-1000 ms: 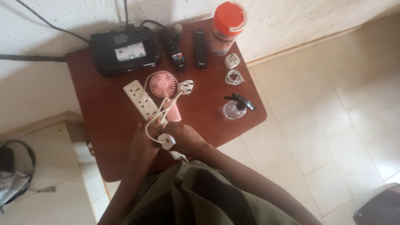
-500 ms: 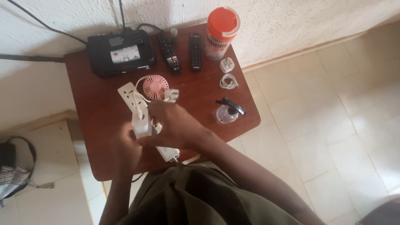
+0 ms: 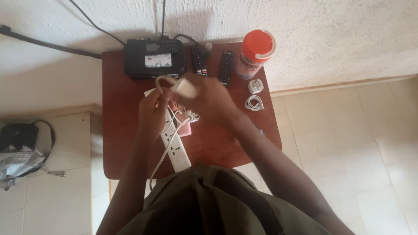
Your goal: The person is unplugging and organizing electronic devices and cables on a bedside table.
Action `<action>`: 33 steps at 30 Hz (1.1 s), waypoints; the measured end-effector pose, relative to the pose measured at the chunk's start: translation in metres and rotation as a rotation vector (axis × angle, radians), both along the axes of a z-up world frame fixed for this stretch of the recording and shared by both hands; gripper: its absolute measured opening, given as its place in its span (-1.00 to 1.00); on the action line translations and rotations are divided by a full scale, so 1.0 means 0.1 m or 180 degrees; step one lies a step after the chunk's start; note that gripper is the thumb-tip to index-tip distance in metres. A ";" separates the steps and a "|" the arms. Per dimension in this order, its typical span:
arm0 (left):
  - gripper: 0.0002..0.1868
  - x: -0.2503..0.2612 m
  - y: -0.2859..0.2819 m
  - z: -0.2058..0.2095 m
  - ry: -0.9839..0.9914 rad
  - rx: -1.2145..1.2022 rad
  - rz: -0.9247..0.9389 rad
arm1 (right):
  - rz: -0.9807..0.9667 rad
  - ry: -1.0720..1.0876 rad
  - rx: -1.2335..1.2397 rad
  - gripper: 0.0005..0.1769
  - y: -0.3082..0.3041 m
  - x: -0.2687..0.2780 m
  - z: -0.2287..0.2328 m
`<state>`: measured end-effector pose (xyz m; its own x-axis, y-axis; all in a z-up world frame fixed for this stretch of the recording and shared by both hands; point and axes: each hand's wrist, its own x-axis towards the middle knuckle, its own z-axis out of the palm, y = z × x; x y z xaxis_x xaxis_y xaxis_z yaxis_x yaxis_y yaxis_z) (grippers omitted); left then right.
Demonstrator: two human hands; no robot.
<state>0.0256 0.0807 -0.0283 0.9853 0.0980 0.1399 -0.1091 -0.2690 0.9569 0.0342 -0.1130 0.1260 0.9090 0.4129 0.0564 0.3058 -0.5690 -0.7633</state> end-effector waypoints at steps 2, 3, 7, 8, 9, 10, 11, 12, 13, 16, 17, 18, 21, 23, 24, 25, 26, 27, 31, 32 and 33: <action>-0.75 -0.02 -0.06 -0.01 0.0109 -0.0094 -0.0041 | -0.0114 0.0321 0.0309 -0.57 -0.08 0.07 0.06; -0.74 -0.03 -0.08 -0.01 0.0224 -0.0194 -0.0113 | -0.0256 0.0654 0.0608 -0.60 -0.12 0.12 0.09; -0.73 -0.16 -0.23 -0.07 0.0692 -0.0149 -0.0092 | -0.0249 0.0302 0.0959 -0.67 -0.28 0.32 0.22; -0.73 -0.16 -0.22 -0.15 0.0643 -0.0144 -0.0155 | -0.0334 0.0313 0.1237 -0.68 -0.29 0.36 0.30; -0.72 -0.16 -0.22 -0.23 0.0595 -0.0139 -0.0218 | -0.0418 0.0326 0.1515 -0.68 -0.30 0.40 0.37; -0.72 -0.13 -0.23 -0.23 0.0601 -0.0144 -0.0189 | -0.0392 0.0340 0.1510 -0.68 -0.32 0.41 0.46; -0.73 -0.11 -0.23 -0.25 0.0410 -0.0273 -0.0336 | -0.0250 0.0287 0.1990 -0.71 -0.33 0.42 0.55; -0.74 -0.10 -0.23 -0.26 0.0225 -0.0397 -0.0476 | -0.0101 0.0248 0.2474 -0.73 -0.33 0.43 0.63; -0.74 -0.11 -0.27 -0.27 0.0238 -0.0397 -0.0442 | -0.0074 0.0275 0.2475 -0.73 -0.33 0.44 0.70; -0.76 -0.19 -0.34 -0.27 0.0363 -0.0252 -0.0518 | 0.0019 -0.0290 0.2462 -0.75 -0.34 0.44 0.89; -0.77 -0.23 -0.38 -0.26 0.0376 -0.0128 -0.0488 | 0.0330 -0.0456 0.2651 -0.71 -0.38 0.43 0.95; -0.79 -0.25 -0.42 -0.25 0.0379 -0.0002 -0.0468 | 0.0642 -0.0631 0.2835 -0.66 -0.42 0.43 1.01; -0.81 -0.28 -0.48 -0.38 0.0186 0.0036 -0.0361 | 0.0532 -0.0403 0.2787 -0.68 -0.39 0.41 1.01; -0.84 -0.29 -0.50 -0.39 0.0146 0.0115 -0.0274 | 0.0419 -0.0222 0.2754 -0.69 -0.34 0.37 0.98; -0.85 -0.26 -0.52 -0.40 0.0078 0.0182 -0.0181 | 0.0326 -0.0063 0.2706 -0.70 -0.33 0.36 0.96; -0.85 -0.25 -0.57 -0.33 0.0082 0.0176 -0.0207 | 0.0299 -0.0069 0.2700 -0.70 -0.31 0.35 0.94; -0.85 -0.23 -0.62 -0.26 0.0252 0.0215 -0.0087 | 0.0213 0.0090 0.2646 -0.71 -0.28 0.34 0.93; -0.85 -0.21 -0.66 -0.18 0.0424 0.0255 0.0032 | 0.0127 0.0248 0.2592 -0.72 -0.25 0.33 0.92; -0.82 -0.14 -0.70 -0.29 0.0282 0.0145 -0.0006 | -0.0006 0.0537 0.2484 -0.72 -0.09 0.31 0.88; -0.78 -0.11 -0.69 -0.29 0.0202 0.0003 -0.0051 | -0.0051 0.0696 0.2434 -0.72 -0.06 0.32 0.87; -0.74 -0.08 -0.67 -0.29 0.0122 -0.0139 -0.0096 | -0.0096 0.0855 0.2382 -0.71 -0.02 0.33 0.85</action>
<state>0.0174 0.0136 -0.0570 0.9924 0.0733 0.0983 -0.0796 -0.2242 0.9713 0.0669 -0.1146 0.2107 0.9411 0.3269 0.0864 0.0497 0.1190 -0.9916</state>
